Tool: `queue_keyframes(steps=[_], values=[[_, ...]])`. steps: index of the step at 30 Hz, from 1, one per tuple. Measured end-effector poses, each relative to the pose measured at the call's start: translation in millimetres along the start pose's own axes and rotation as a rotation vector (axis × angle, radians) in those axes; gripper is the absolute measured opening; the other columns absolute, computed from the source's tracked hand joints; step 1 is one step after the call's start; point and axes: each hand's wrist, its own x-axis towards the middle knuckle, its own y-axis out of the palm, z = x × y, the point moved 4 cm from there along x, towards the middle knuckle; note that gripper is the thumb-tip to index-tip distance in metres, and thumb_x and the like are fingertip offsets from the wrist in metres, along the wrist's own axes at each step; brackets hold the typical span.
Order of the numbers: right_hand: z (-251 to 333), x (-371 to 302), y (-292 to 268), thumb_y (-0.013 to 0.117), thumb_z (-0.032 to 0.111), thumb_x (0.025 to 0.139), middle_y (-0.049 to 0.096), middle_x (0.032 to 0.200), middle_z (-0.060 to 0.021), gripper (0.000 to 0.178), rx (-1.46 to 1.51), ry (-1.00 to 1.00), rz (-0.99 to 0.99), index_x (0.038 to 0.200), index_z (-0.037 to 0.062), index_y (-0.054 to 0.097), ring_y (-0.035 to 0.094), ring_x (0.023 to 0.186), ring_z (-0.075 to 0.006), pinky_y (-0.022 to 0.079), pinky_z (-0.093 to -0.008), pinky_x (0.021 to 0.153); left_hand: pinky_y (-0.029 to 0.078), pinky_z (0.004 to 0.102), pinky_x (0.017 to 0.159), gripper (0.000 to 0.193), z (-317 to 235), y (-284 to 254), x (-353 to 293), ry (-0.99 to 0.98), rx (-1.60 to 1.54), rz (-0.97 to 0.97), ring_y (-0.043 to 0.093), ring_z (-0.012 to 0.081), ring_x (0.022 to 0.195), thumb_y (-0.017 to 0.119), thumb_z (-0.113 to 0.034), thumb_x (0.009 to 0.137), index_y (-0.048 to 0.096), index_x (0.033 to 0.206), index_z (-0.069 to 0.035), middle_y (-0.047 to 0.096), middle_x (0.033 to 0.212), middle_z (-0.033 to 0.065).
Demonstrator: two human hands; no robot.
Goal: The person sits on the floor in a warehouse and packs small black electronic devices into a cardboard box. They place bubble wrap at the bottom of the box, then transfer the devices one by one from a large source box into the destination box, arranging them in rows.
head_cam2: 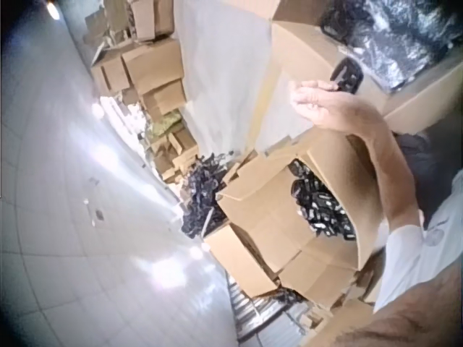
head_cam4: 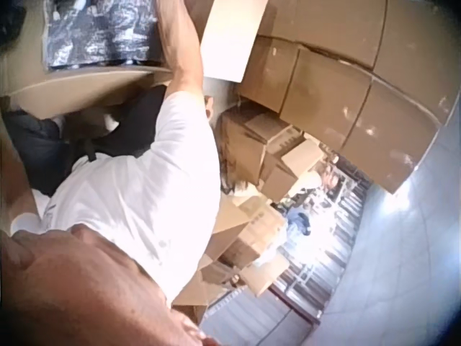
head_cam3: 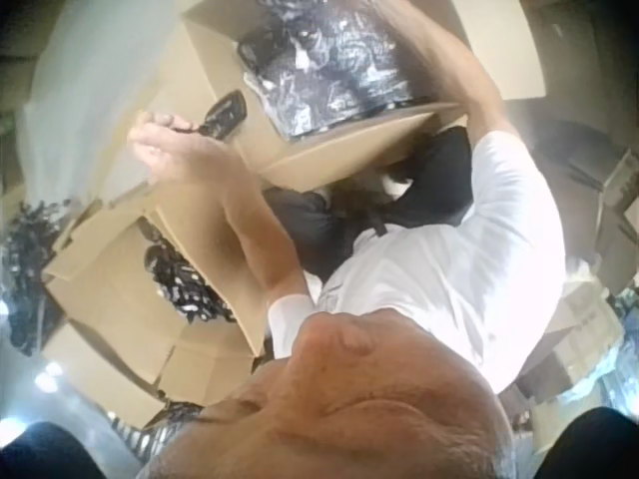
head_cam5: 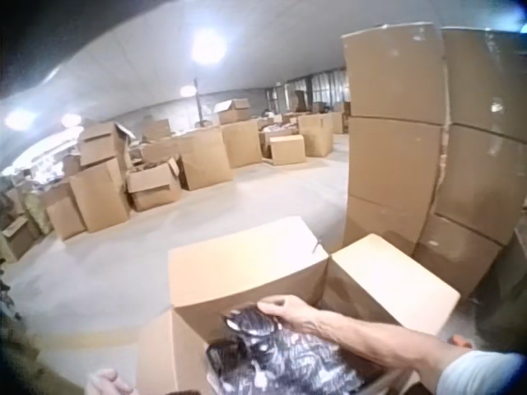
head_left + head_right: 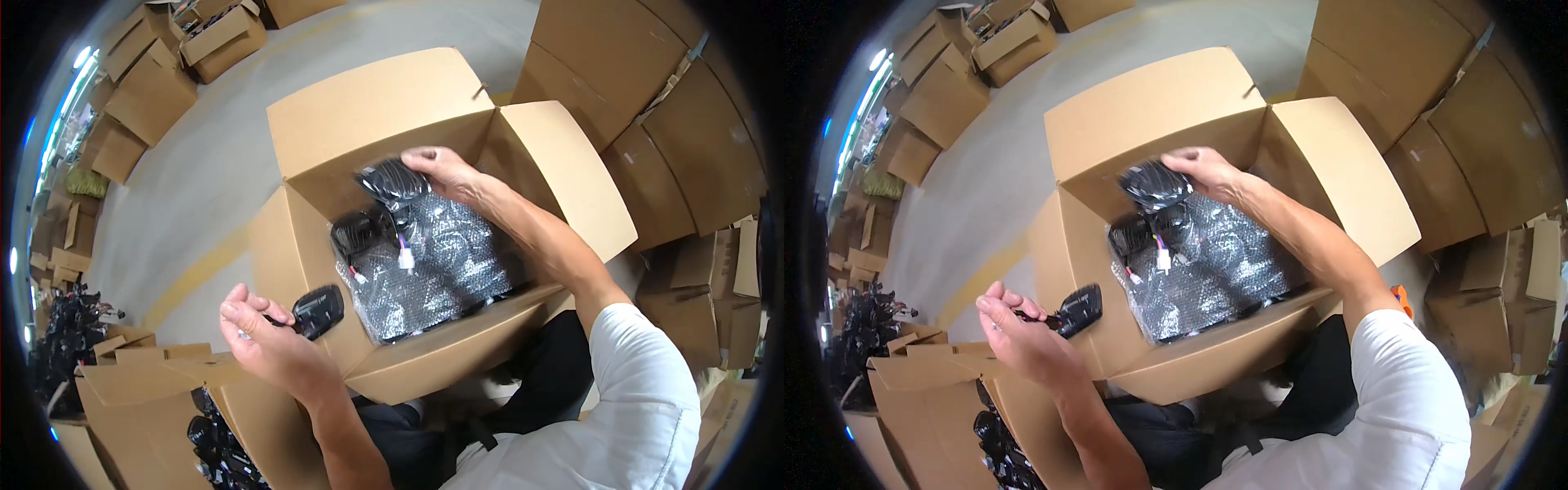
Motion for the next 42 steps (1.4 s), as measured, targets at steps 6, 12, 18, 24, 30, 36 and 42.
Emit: queue_keyframes(steps=[6, 12, 18, 24, 30, 36, 42], values=[[-139.1, 42.7, -181.6, 0.073, 0.011, 0.094, 0.068, 0.122, -0.0146, 0.042, 0.032, 0.225, -0.432, 0.130, -0.0046, 0.059, 0.066, 0.111, -0.0262, 0.055, -0.0427, 0.097, 0.040, 0.0263, 0.062, 0.040, 7.6, 10.7, -6.5, -0.217, -0.155, 0.074, 0.045, 0.0107, 0.067, 0.047, -0.038, 0.110, 0.058, 0.107, 0.001, 0.050, 0.082, 0.0019], [-156.7, 46.6, -159.9, 0.082, 0.017, 0.087, 0.066, 0.129, -0.0181, 0.059, -0.700, -0.037, -0.446, 0.136, -0.0055, 0.055, 0.064, 0.118, -0.0293, 0.050, -0.0361, 0.104, 0.039, 0.0266, 0.062, 0.040, 21.8, -1.5, -7.1, -0.310, -0.265, 0.135, 0.046, 0.0110, 0.067, 0.047, -0.040, 0.109, 0.059, 0.106, -0.003, 0.052, 0.083, 0.0022], [-114.9, 20.9, -72.1, 0.078, 0.025, 0.085, 0.067, 0.108, -0.0224, 0.047, -1.158, -0.428, -0.245, 0.124, 0.0023, 0.065, 0.063, 0.110, -0.0404, 0.050, -0.0462, 0.100, 0.040, 0.0272, 0.063, 0.041, 21.3, 0.4, -8.1, -0.324, -0.434, 0.167, 0.047, 0.0116, 0.069, 0.047, -0.042, 0.109, 0.060, 0.107, -0.003, 0.053, 0.088, 0.0031], [-182.2, -106.5, 83.0, 0.063, 0.047, 0.099, 0.063, 0.131, -0.0189, 0.070, 0.077, 0.646, 0.720, 0.144, -0.0022, 0.045, 0.065, 0.118, -0.0242, 0.054, -0.0389, 0.103, 0.040, 0.0304, 0.073, 0.042, 6.1, 2.5, -10.3, -0.211, -0.674, 0.173, 0.042, 0.0126, 0.075, 0.041, -0.042, 0.111, 0.050, 0.110, -0.001, 0.046, 0.091, 0.0036], [-84.5, -104.5, 167.9, 0.053, 0.073, 0.087, 0.053, 0.147, -0.0178, 0.089, 0.724, 0.415, 0.804, 0.147, 0.0073, 0.048, 0.048, 0.139, -0.0301, 0.036, -0.0453, 0.120, 0.039, 0.0318, 0.077, 0.045, -9.9, 4.6, -28.0, -0.202, -0.736, 0.196, 0.044, 0.0140, 0.077, 0.037, -0.044, 0.111, 0.050, 0.109, -0.001, 0.047, 0.092, 0.0049], [-18.0, -65.0, 126.8, 0.063, 0.044, 0.100, 0.072, 0.110, -0.0089, 0.047, 0.327, 0.227, 0.289, 0.120, 0.0018, 0.063, 0.072, 0.093, -0.0187, 0.060, -0.0368, 0.086, 0.039, 0.0361, 0.096, 0.057, 4.2, 6.9, -33.6, -0.242, -0.481, 0.229, 0.047, 0.0169, 0.094, 0.043, -0.049, 0.109, 0.047, 0.129, 0.004, 0.050, 0.112, 0.0087], [-27.1, 4.1, -130.4, 0.070, 0.031, 0.099, 0.072, 0.108, -0.0093, 0.037, -0.198, 0.154, -0.568, 0.120, 0.0019, 0.062, 0.071, 0.099, -0.0221, 0.059, -0.0433, 0.085, 0.032, 0.0403, 0.111, 0.063, 8.0, 6.3, -34.3, -0.334, -0.261, 0.340, 0.049, 0.0220, 0.121, 0.040, -0.053, 0.108, 0.046, 0.139, 0.001, 0.051, 0.135, 0.0133]])
